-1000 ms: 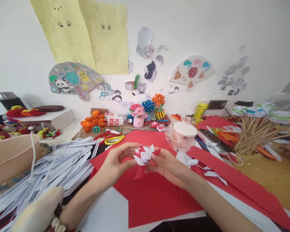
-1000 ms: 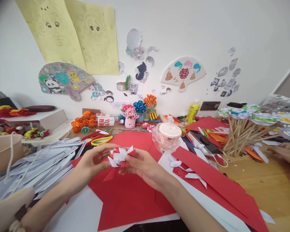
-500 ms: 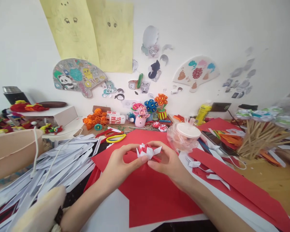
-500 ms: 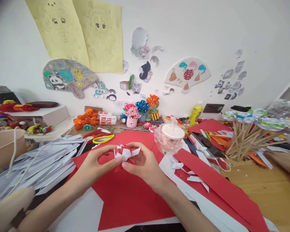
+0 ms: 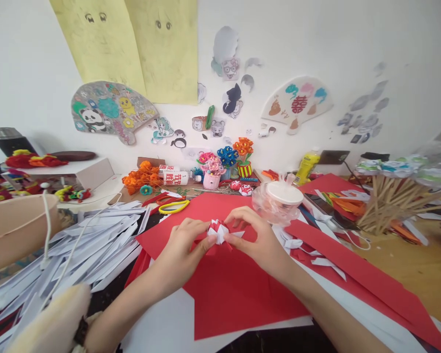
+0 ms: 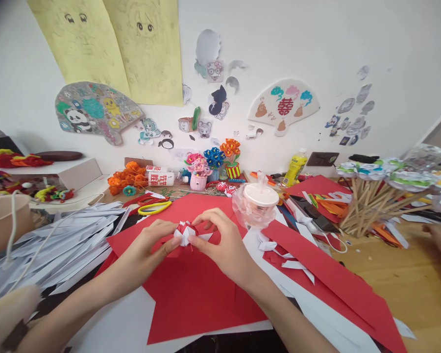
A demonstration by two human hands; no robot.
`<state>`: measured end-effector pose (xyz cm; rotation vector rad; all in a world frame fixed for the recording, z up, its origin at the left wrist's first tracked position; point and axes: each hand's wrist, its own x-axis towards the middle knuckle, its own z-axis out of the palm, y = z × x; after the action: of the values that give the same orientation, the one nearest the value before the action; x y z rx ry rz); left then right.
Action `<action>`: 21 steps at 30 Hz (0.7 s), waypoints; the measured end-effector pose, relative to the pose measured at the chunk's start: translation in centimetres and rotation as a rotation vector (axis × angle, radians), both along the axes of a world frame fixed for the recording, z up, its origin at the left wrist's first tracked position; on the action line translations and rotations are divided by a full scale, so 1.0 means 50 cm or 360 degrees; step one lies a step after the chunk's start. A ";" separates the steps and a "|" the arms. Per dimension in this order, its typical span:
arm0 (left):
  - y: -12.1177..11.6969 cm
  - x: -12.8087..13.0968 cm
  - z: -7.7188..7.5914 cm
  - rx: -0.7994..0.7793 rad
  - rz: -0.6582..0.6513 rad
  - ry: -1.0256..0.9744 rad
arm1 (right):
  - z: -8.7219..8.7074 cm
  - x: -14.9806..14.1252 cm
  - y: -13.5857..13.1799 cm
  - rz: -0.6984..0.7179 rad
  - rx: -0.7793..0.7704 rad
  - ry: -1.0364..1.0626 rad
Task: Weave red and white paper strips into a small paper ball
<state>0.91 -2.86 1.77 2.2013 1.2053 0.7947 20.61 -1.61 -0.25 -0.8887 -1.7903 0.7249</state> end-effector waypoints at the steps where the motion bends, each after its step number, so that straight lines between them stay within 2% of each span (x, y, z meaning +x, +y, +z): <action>1: -0.001 0.001 -0.003 0.0003 0.0009 0.0029 | 0.000 0.000 -0.001 0.0000 -0.0011 -0.0003; 7: -0.008 0.005 -0.010 -0.0017 0.0024 0.0180 | 0.000 0.000 -0.001 0.0071 -0.0140 -0.0048; 13: -0.009 0.013 -0.014 -0.0024 0.0042 0.0194 | -0.007 0.002 0.005 0.0168 -0.0294 0.0028; 18: -0.008 0.014 -0.017 -0.0059 0.0025 0.0143 | -0.002 0.005 0.006 0.0282 -0.0275 0.0067; 21: -0.008 0.014 -0.015 -0.0026 0.0020 0.0179 | 0.004 0.003 0.002 0.0268 -0.0219 0.0037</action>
<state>1.63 -3.24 1.01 2.2530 1.2758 0.6715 20.75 -1.52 -0.07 -0.8218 -1.8269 0.9720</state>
